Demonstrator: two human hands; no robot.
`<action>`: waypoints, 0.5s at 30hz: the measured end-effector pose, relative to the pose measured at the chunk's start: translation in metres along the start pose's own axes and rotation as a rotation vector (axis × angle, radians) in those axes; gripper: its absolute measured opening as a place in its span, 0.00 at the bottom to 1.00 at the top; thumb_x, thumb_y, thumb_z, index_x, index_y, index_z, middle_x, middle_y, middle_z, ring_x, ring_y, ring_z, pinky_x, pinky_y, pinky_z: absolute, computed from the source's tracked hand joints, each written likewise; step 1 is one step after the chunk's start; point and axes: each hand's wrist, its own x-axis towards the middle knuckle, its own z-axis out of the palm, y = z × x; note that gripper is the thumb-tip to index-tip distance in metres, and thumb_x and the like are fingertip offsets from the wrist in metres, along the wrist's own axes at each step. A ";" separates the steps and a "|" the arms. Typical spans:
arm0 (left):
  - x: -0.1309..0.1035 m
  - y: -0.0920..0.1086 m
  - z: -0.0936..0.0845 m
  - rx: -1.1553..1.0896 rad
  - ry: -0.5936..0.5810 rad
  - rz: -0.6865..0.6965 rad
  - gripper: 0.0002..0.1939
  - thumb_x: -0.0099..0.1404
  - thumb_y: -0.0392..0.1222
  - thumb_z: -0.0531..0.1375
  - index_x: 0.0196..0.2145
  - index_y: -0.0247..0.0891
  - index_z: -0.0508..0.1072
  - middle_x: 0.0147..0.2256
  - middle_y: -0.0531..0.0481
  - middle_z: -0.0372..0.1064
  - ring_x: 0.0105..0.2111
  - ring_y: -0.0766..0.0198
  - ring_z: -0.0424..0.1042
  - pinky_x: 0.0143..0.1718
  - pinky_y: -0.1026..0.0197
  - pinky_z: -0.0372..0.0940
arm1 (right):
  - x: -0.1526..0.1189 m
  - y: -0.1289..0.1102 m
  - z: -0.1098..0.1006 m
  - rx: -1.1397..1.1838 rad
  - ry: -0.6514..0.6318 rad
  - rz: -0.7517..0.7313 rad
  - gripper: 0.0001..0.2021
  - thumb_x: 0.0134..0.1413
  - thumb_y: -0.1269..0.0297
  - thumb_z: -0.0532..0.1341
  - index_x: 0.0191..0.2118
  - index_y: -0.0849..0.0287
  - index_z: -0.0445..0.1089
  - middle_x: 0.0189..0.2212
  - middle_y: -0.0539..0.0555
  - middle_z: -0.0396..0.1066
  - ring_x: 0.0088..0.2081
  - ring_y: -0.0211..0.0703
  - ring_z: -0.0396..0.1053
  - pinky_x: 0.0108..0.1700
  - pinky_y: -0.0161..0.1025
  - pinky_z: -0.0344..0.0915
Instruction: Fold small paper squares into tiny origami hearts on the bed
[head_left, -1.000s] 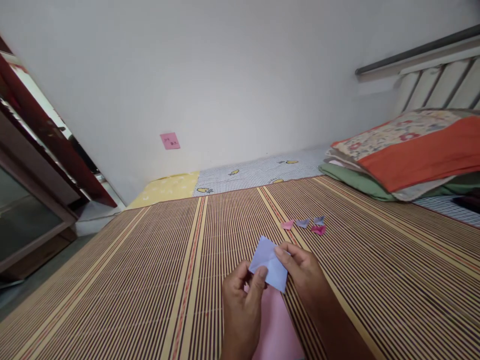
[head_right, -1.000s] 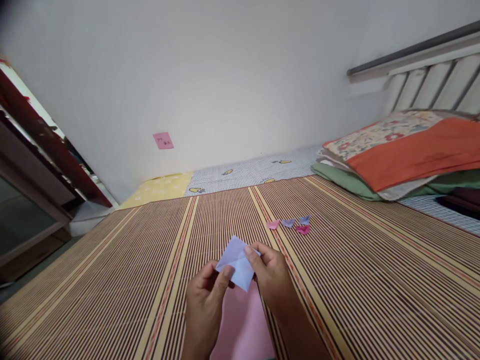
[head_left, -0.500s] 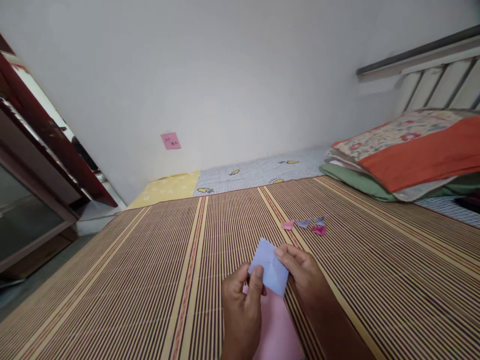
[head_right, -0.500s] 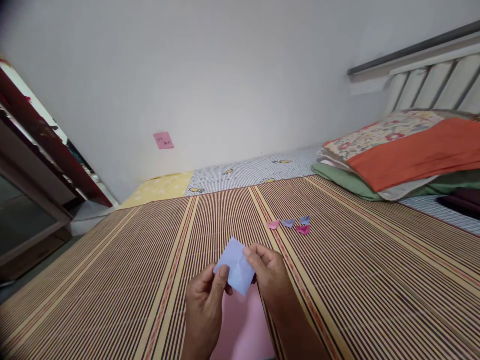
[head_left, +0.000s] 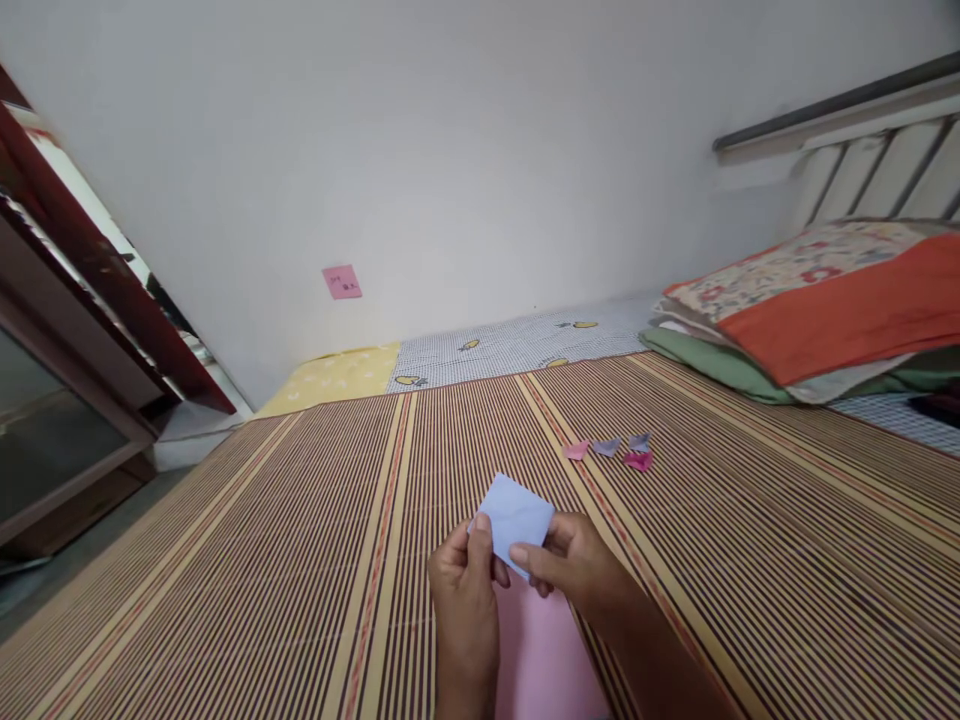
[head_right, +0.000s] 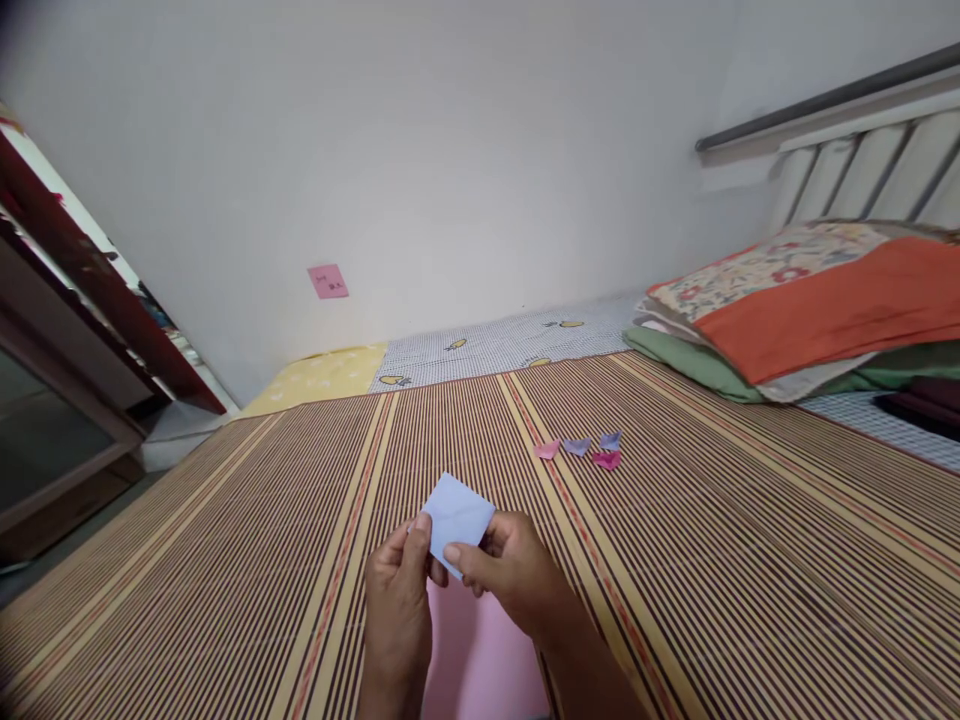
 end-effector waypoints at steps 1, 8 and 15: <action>0.000 -0.001 0.000 0.004 0.001 -0.004 0.24 0.68 0.55 0.60 0.20 0.39 0.64 0.18 0.57 0.57 0.21 0.67 0.56 0.24 0.65 0.55 | 0.000 0.001 0.000 -0.012 0.016 0.009 0.12 0.49 0.58 0.70 0.27 0.62 0.75 0.18 0.47 0.67 0.21 0.34 0.60 0.24 0.32 0.56; 0.001 0.004 -0.006 0.124 -0.102 0.063 0.23 0.68 0.56 0.60 0.22 0.38 0.67 0.20 0.56 0.59 0.22 0.67 0.59 0.25 0.65 0.56 | 0.003 0.003 -0.004 0.045 0.116 -0.011 0.18 0.53 0.49 0.70 0.30 0.61 0.72 0.20 0.47 0.65 0.22 0.35 0.61 0.25 0.32 0.58; -0.001 0.012 -0.002 -0.045 -0.187 0.069 0.12 0.69 0.51 0.62 0.39 0.39 0.72 0.29 0.50 0.75 0.29 0.64 0.71 0.32 0.63 0.64 | 0.007 0.006 -0.008 0.230 0.304 -0.099 0.17 0.55 0.47 0.69 0.33 0.58 0.73 0.22 0.47 0.67 0.24 0.39 0.64 0.28 0.33 0.62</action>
